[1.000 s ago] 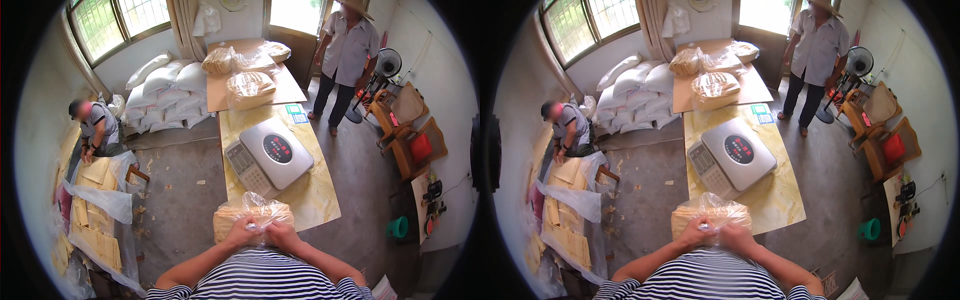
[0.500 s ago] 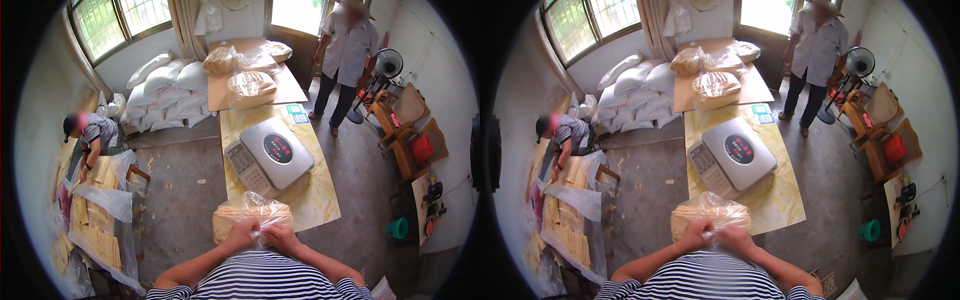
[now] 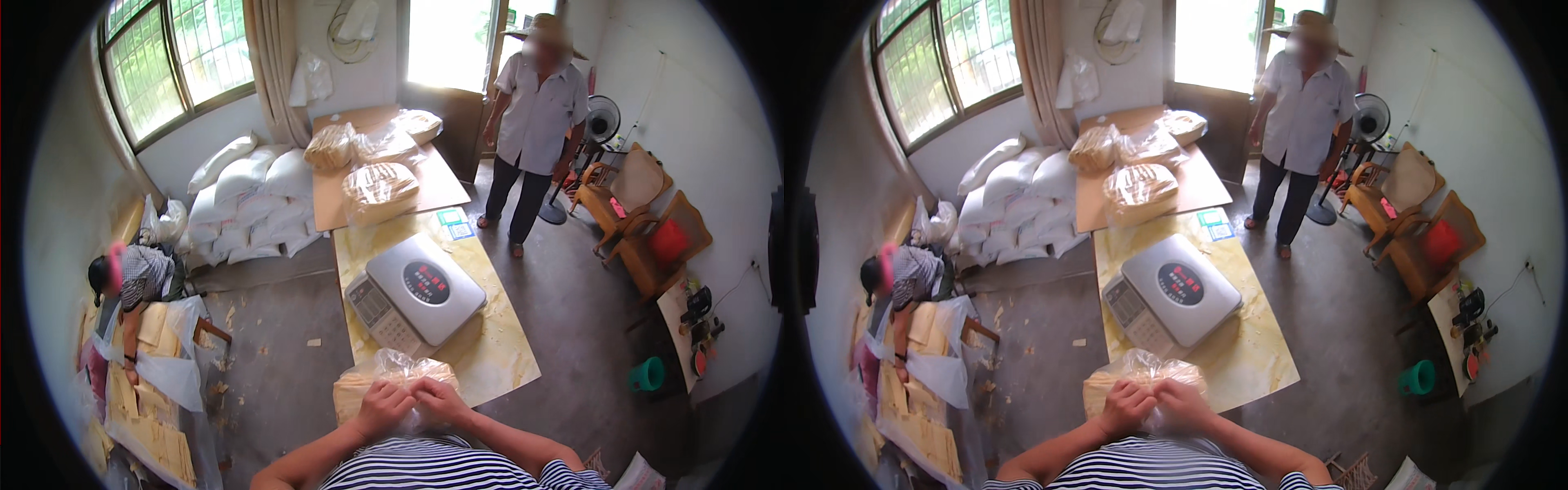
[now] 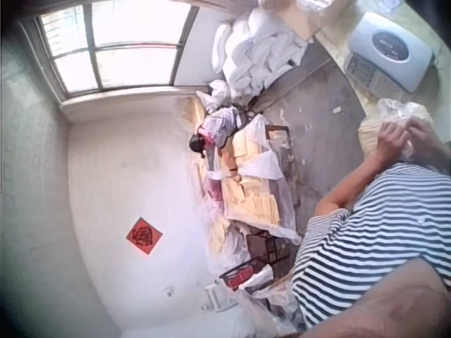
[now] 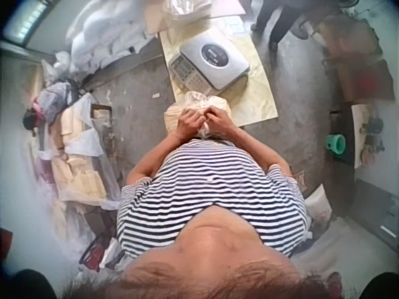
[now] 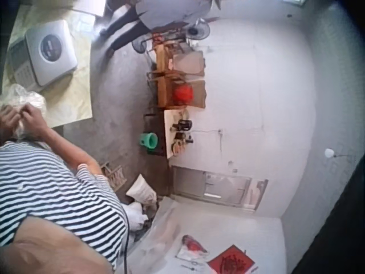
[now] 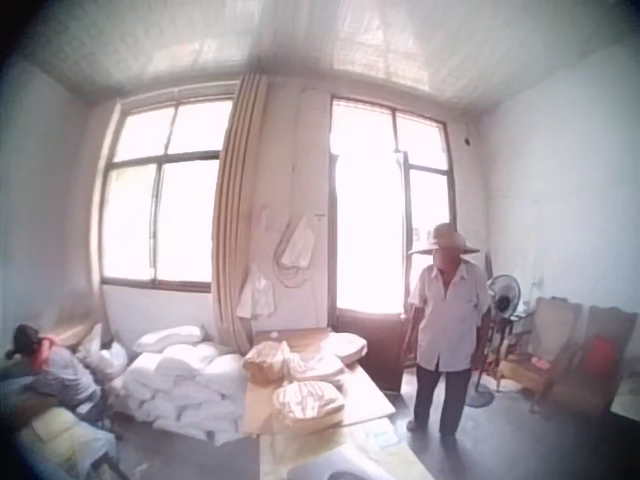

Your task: The person gathers and stacks sheets of bean curd skin by hand, places them into a plastic bag, and weighs the bag on a digital scale.

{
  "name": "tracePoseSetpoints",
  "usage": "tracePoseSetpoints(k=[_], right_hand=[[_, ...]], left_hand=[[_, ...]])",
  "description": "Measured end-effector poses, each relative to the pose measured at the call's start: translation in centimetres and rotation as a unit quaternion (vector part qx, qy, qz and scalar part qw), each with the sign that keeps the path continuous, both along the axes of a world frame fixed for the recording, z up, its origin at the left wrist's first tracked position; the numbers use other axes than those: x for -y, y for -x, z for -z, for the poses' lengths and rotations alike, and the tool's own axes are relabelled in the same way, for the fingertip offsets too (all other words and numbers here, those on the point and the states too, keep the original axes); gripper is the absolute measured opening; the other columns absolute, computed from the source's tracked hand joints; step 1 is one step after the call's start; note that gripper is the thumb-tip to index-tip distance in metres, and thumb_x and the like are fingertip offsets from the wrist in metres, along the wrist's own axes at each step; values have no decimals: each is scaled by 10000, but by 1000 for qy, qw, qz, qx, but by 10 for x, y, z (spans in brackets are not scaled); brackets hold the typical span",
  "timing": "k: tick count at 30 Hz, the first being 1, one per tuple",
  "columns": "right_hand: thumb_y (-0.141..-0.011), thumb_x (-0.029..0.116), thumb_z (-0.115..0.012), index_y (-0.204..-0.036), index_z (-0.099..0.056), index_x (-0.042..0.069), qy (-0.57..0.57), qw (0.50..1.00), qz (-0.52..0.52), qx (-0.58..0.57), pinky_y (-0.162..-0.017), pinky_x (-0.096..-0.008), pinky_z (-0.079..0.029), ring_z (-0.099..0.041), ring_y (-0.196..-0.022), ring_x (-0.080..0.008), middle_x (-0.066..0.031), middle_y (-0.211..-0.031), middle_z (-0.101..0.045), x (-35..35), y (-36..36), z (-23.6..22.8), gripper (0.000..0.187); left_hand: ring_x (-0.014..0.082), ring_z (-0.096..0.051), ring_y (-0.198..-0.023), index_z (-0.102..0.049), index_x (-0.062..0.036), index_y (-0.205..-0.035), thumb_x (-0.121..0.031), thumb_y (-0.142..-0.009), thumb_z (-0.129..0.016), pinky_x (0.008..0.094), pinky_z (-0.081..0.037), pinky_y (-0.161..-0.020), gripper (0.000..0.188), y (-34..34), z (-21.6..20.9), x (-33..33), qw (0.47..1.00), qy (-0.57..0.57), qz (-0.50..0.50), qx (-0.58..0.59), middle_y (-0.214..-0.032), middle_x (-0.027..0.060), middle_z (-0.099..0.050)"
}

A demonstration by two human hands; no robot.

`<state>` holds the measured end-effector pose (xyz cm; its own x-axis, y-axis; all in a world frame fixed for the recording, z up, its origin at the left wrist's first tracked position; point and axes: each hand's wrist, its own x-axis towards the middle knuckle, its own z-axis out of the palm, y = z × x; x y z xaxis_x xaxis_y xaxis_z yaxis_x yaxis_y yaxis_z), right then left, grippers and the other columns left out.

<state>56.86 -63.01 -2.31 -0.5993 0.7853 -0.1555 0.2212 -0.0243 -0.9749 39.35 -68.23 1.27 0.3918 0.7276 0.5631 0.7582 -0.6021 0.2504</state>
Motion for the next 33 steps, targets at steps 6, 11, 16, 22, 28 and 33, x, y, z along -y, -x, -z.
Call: tracePoseSetpoints(k=[6, 11, 16, 22, 28, 33], right_hand=[[-857, 205, -551, -971, -633, 20, -97, 991, -84, 28, -768, -323, -475, -621, -856, -245, -147, -901, -644, -8, -3, -7, 232], [-904, 247, -592, -1151, -615, 50, -17, 970, -205, 132, -863, -281, -449, -580, -945, -127, -73, -1012, -657, -26, -3, -4, 317], [-855, 206, -616, -1007, -614, 37, -71, 952, -277, 114, -754, -307, -461, -565, -811, -143, -81, -857, -621, -34, -1, -8, 227], [-840, 180, -602, -879, -568, 38, -130, 943, -300, 69, -667, -321, -439, -516, -710, -157, -72, -749, -548, -35, 3, -10, 151], [-822, 164, -582, -846, -537, 44, -188, 923, -328, 65, -644, -334, -428, -503, -675, -190, -85, -731, -533, -43, 10, -10, 131], [-846, 220, -600, -916, -557, 43, -165, 924, -340, 59, -665, -343, -437, -541, -709, -203, -98, -777, -579, -46, 9, -2, 195]], left_hand=[[213, -577, -701, -552, -106, -760, -102, -655, -630, 346, -442, -674, 131, 0, -2, 1, 999, -7, 1, 44, -806, 32, -610], [238, -599, -741, -594, -109, -887, -113, -697, -613, 352, -483, -634, 191, 10, 22, 9, 999, 5, 21, 48, -910, 51, -631], [253, -611, -773, -601, -110, -917, -98, -729, -600, 351, -501, -660, 189, 17, 29, 12, 997, 8, 50, 53, -960, 67, -636], [251, -614, -762, -609, -123, -952, -88, -717, -617, 345, -500, -648, 237, 25, 31, 14, 996, 17, 52, 66, -911, 56, -632], [232, -625, -727, -612, -124, -903, -81, -716, -630, 328, -504, -613, 193, 26, 34, 12, 994, 31, 50, 92, -849, 47, -627], [209, -638, -759, -636, -128, -960, -91, -735, -636, 310, -523, -624, 229, 21, 35, 12, 997, -6, 26, 66, -900, 32, -644]])
